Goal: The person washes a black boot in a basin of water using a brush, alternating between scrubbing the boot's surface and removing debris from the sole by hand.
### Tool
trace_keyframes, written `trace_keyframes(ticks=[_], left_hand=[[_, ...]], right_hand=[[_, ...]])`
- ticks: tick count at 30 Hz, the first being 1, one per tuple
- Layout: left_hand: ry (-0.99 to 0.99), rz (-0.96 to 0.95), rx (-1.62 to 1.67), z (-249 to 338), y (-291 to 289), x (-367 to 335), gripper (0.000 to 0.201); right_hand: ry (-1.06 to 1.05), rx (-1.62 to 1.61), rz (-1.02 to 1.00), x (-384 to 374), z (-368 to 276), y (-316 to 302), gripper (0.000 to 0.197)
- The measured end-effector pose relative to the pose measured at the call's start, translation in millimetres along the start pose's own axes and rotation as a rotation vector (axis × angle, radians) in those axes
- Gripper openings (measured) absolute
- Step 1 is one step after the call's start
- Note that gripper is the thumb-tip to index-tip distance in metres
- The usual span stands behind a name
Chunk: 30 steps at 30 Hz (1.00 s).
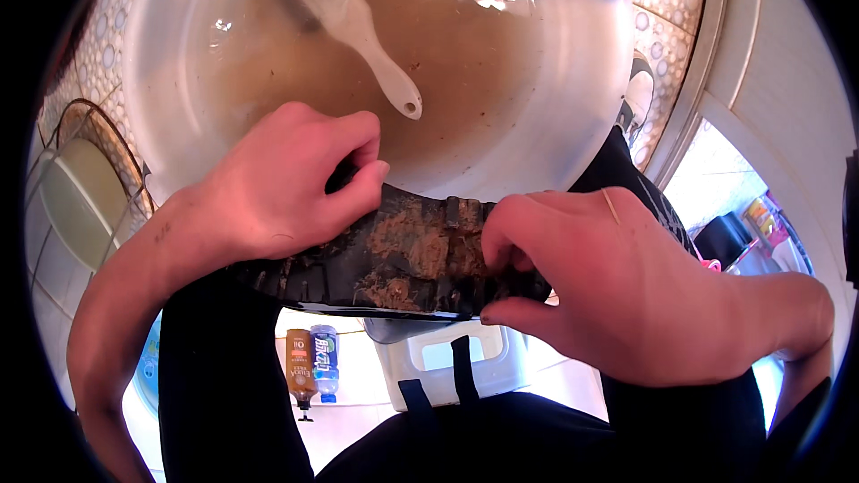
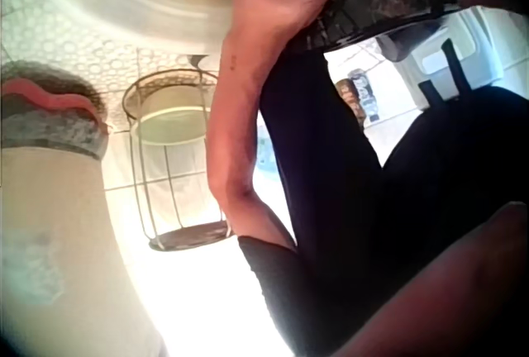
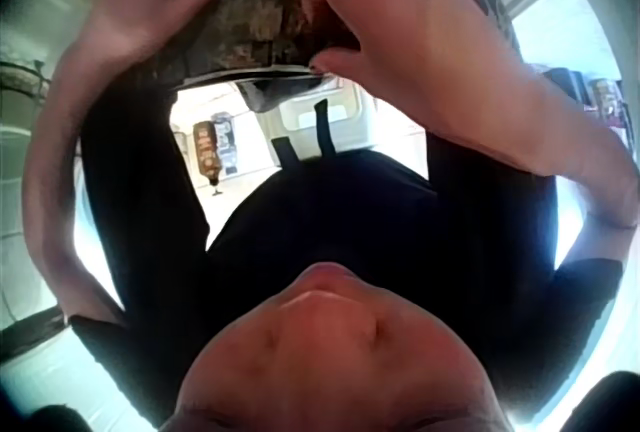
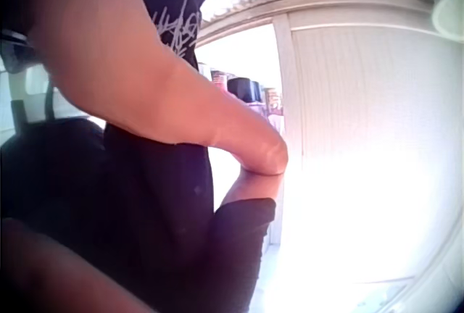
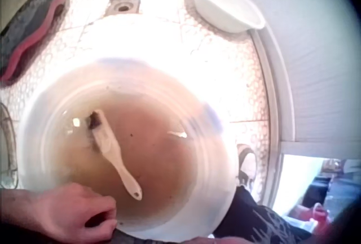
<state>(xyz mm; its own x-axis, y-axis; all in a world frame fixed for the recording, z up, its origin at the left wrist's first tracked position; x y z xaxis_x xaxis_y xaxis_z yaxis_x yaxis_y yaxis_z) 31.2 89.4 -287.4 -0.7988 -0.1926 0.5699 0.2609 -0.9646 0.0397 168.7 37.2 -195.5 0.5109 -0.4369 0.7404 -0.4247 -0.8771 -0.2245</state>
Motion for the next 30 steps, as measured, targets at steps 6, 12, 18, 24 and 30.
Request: trace_keyframes(ticks=[6, 12, 18, 24, 30], left_hand=[[0.025, 0.034, -0.03, 3, 1, 3, 0.011], [0.022, 0.059, -0.036, 0, 4, 2, 0.011], [0.088, 0.055, -0.043, -3, 8, 0, 0.011], [0.208, 0.01, -0.008, 3, 6, 0, 0.009], [0.231, -0.038, -0.005, 8, 6, 2, 0.008]], right_hand=[[-0.128, 0.22, -0.027, -2, -6, 7, 0.032], [-0.004, -0.115, 0.02, -5, 10, 8, 0.028], [0.022, -0.012, -0.096, -6, 7, 14, 0.028], [0.171, -0.227, -0.247, -8, 21, 9, 0.023], [0.21, -0.32, -0.198, -10, 34, 0, 0.018]])
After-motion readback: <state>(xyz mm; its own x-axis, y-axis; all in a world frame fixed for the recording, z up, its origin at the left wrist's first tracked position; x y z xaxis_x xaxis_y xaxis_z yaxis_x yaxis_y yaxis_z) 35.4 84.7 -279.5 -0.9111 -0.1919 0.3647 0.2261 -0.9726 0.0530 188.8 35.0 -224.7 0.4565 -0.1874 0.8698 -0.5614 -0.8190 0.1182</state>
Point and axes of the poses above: each hand's wrist, its own x-axis away from the middle knuckle, its own y-axis out of the palm, z = x × y, the point moved 8 cm from there along -x, towards the middle knuckle, and after that the axes turned 15 degrees about x, right-handed, at the moved point
